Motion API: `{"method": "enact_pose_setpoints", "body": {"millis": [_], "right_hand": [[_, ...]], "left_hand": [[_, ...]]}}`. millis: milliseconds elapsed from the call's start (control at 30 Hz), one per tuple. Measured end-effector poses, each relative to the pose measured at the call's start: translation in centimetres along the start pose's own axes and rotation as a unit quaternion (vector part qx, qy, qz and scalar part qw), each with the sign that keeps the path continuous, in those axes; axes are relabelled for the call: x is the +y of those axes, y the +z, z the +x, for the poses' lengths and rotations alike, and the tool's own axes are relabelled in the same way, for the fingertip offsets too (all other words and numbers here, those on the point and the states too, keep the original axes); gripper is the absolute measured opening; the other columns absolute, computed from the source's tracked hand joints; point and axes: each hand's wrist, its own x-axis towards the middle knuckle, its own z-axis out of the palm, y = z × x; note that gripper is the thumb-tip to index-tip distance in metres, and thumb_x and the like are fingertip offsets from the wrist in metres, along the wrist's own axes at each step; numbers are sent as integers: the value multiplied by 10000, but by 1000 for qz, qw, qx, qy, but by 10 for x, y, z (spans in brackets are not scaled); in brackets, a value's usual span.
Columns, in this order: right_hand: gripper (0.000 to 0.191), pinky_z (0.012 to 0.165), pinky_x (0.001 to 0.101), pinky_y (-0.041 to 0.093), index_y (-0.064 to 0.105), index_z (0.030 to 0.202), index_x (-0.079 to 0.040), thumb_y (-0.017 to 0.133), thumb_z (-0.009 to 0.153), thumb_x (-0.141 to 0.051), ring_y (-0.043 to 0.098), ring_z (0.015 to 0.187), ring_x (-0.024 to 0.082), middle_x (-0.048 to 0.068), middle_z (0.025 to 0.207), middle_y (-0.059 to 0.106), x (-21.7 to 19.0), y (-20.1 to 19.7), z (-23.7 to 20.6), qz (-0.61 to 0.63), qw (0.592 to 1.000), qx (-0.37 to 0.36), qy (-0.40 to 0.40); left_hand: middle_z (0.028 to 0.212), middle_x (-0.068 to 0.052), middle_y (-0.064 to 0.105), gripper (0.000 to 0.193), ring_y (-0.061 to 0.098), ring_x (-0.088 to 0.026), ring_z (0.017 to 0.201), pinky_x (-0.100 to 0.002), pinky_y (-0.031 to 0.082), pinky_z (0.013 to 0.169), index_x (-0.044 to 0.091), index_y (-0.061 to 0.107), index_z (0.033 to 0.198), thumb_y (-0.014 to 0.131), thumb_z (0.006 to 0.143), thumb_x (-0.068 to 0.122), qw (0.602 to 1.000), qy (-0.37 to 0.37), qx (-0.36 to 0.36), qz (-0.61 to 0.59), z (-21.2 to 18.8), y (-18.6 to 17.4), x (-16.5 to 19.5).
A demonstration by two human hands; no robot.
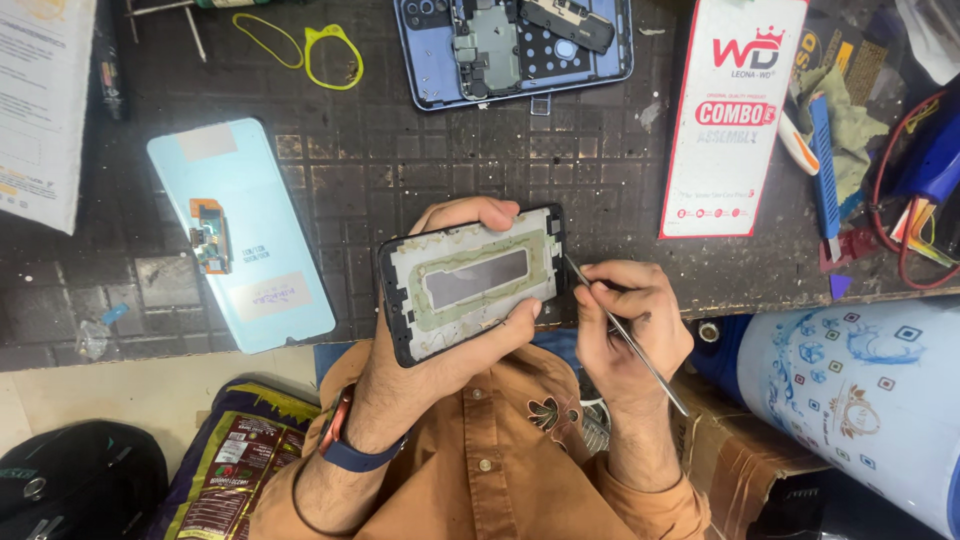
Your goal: The person uses a metal spudger to scrape adhesive residue from the inner frame of a disassembled smartphone. The person holds the frame with the left hand and scrapes along the edges and corners with the right hand. The person rotates the frame to access different sides.
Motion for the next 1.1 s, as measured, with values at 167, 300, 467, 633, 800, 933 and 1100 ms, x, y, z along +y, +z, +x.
{"method": "enact_pose_setpoints", "body": {"millis": [167,300,467,633,800,933,1100], "right_hand": [[303,785,298,582,492,941,-34,779,930,64,722,900,231,136,1035,714,3,1,-1,-3,1000,3,-7],[303,772,297,579,494,933,-29,782,925,66,722,885,234,139,1025,714,0,1,2,-14,1000,2,-19],[285,749,304,585,518,900,-17,788,920,72,728,883,246,155,1026,720,-4,1,9,-34,998,-2,-46],[281,741,285,600,516,899,-8,777,949,83,737,894,229,151,1049,721,-5,7,20,-33,998,5,-52],[283,717,284,586,510,883,-5,767,953,92,738,880,235,159,1041,726,-12,8,23,-53,998,6,-39],[273,731,309,576,507,885,2,759,936,93,721,863,244,158,1019,716,-21,3,22,-50,998,3,-30],[276,744,300,586,496,901,9,750,959,98,745,876,230,163,1046,720,-21,5,26,-25,1000,5,-5]], "left_hand": [[1376,-110,617,557,634,-196,1285,-349,564,1081,67,589,1308,830,807,55,1000,1,1,2,0,0,0],[1374,-109,620,559,639,-187,1281,-344,568,1082,71,586,1312,827,808,57,1000,4,0,7,1,0,1],[1383,-113,622,544,625,-192,1299,-345,549,1098,68,585,1305,816,814,30,1000,-2,-4,-8,1,0,2],[1380,-113,622,537,624,-195,1314,-348,543,1120,67,588,1306,806,818,13,1000,18,-11,9,3,-1,-1],[1375,-107,618,525,634,-188,1298,-344,554,1106,65,591,1297,808,820,26,1000,17,-6,5,2,0,-1],[1357,-105,626,525,637,-194,1292,-345,548,1103,65,588,1281,817,810,33,1000,20,-4,15,4,0,-1],[1366,-107,627,523,638,-200,1295,-343,545,1112,69,594,1291,812,818,21,999,31,-6,20,2,0,0]]}}
